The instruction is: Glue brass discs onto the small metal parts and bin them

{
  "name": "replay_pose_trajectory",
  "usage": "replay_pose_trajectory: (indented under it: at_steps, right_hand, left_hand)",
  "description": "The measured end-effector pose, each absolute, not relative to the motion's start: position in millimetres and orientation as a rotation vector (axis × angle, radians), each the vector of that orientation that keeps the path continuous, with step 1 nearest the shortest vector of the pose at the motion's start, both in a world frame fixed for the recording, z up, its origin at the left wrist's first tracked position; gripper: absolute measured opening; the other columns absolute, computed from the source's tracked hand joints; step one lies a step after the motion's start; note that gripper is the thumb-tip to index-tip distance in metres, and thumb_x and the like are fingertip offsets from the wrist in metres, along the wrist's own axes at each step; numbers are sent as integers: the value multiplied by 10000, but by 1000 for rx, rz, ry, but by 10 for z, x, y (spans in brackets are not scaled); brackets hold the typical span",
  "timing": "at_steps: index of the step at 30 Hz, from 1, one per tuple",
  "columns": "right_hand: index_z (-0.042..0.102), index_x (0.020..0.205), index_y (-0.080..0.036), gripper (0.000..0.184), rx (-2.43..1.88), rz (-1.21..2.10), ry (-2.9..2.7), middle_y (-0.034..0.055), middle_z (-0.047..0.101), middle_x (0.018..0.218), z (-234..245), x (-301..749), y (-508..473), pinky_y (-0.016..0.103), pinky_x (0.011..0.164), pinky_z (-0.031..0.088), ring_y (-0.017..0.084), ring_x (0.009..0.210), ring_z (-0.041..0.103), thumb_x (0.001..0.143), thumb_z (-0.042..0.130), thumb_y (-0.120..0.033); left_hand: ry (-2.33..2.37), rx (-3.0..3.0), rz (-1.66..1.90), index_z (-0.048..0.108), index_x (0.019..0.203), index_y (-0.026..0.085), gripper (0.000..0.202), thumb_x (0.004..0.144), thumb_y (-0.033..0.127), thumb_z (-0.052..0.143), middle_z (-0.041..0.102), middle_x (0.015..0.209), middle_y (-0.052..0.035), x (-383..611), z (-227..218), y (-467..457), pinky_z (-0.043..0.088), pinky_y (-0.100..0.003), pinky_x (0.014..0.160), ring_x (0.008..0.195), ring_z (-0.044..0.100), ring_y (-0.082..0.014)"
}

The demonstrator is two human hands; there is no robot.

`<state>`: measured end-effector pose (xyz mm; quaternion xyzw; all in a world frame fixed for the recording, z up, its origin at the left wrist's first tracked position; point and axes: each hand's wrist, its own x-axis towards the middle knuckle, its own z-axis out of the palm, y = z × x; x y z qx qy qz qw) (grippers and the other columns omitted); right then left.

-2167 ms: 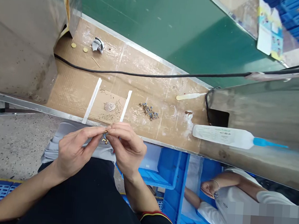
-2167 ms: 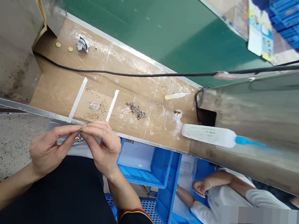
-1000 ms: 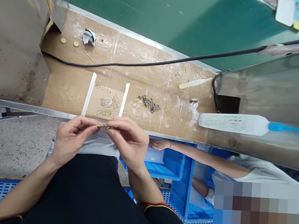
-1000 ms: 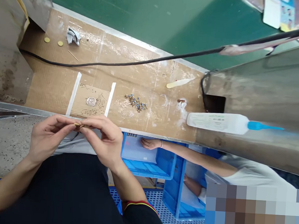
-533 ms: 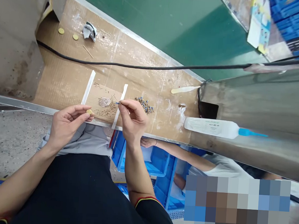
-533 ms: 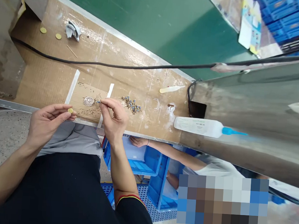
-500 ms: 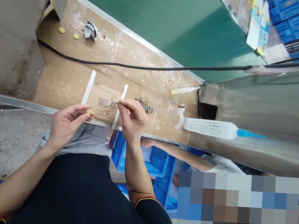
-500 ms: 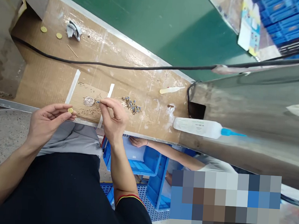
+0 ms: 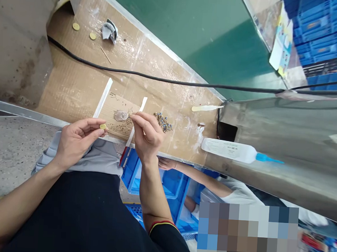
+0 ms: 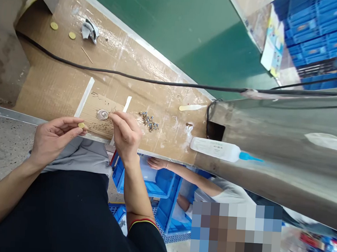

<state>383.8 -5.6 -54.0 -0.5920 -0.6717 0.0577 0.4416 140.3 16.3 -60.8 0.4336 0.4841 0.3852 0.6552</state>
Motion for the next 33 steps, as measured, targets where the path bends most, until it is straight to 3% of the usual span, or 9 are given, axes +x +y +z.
replay_pose_trajectory:
  at_steps: [15,33]
  right_hand:
    - [881,1269,-293,317,-1443,97,-1763,70,897,1193,-567,3855,-47,373,985,724,212,1109,873,1142,683,-79]
    - [887,1150,-287,211,-1573,164,-1636,56,897,1160,-503,3800,19,380,1021,725,213,1116,878,1178,690,-215]
  left_hand:
    - [1071,967,863,918,1265,233,330,1003,421,987,936,1073,-72,1402,-651,159,757,-294,958,968,921,-205]
    - [1086,966,846,921,1257,231,343,1001,450,984,935,1051,-78,1383,-638,153,761,-313,944,970,927,-232]
